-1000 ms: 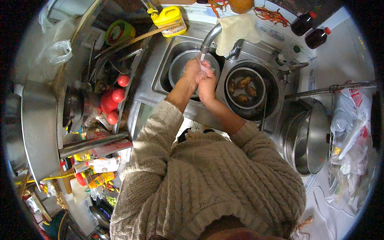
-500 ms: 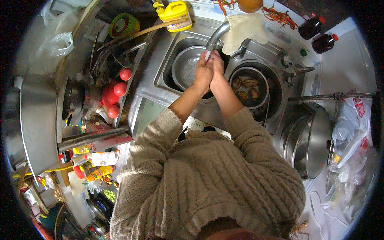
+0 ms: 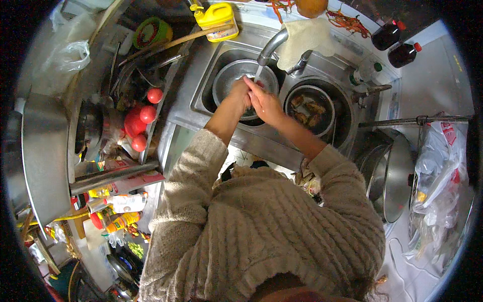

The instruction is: The person prepares vegetables in a kitchen, pouring oil into a pan, adding chopped green vegetables, and handling potatoes and other ingredients on the counter.

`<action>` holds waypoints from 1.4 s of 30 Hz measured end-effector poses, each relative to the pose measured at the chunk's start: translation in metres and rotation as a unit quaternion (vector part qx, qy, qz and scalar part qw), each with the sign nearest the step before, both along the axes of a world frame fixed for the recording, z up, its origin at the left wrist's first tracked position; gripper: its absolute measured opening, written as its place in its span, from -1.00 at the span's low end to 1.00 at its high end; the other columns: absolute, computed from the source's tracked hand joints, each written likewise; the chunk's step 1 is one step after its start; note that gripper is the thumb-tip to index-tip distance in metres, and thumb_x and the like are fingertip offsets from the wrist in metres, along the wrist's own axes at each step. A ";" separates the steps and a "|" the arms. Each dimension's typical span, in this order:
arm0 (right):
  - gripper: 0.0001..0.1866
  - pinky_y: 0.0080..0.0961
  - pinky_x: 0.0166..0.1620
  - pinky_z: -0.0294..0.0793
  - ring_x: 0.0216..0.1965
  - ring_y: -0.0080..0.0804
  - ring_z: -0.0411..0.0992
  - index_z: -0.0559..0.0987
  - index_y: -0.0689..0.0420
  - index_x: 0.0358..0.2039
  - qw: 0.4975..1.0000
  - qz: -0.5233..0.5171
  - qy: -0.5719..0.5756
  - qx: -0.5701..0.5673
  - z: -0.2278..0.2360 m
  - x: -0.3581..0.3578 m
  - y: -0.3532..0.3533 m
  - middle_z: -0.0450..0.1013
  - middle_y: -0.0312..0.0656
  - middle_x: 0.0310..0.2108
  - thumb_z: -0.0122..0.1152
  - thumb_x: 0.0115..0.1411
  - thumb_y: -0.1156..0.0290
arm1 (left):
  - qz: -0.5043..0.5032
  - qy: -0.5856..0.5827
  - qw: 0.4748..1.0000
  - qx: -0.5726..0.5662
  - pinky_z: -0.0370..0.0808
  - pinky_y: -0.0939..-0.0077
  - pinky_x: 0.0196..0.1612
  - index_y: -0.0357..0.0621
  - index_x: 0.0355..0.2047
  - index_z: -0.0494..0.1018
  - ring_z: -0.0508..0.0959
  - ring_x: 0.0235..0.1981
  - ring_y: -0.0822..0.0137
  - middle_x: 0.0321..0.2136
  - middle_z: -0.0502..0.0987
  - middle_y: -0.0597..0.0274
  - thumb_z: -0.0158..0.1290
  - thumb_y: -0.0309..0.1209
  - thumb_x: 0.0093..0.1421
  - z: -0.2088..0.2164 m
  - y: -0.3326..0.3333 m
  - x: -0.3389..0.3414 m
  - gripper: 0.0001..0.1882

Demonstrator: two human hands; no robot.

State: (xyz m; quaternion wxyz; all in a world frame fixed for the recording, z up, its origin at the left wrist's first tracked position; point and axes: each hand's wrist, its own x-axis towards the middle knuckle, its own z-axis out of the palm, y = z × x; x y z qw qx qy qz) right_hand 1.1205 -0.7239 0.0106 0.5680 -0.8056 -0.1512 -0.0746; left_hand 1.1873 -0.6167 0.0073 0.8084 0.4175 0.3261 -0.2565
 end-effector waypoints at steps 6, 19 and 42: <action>-0.59 -0.14 0.16 0.23 0.16 -0.15 0.25 0.50 0.07 -0.07 0.873 0.004 -0.223 -0.435 -0.017 0.075 -0.084 0.28 -0.11 0.15 0.13 0.10 0.16 | -0.115 -0.107 0.988 -0.001 0.57 0.54 -0.11 -0.44 -0.06 0.33 0.55 -0.24 0.22 -0.21 0.50 -0.02 -0.13 -0.64 0.22 -0.009 0.023 0.004 -0.73; -0.73 -0.32 0.00 0.41 -0.07 -0.25 0.43 0.56 0.08 -0.15 0.974 -0.090 0.046 -0.201 -0.068 -0.003 -0.011 0.43 -0.11 -0.04 0.15 0.15 0.29 | -0.400 -0.314 0.689 0.516 0.55 0.27 -0.30 -0.17 -0.16 0.47 0.59 -0.34 0.10 -0.34 0.56 0.03 -0.02 -0.35 0.18 -0.035 0.067 -0.056 -0.74; -0.55 -0.42 0.15 0.25 0.11 -0.45 0.28 0.42 0.21 0.08 0.963 0.202 0.005 0.180 0.257 -0.156 0.008 0.37 -0.16 0.07 0.01 0.27 0.22 | -0.190 -0.741 0.137 0.629 -0.01 -0.04 0.28 0.04 0.09 0.37 0.11 0.27 0.06 0.21 0.20 0.05 0.03 -0.55 -0.05 0.253 0.095 -0.231 -0.40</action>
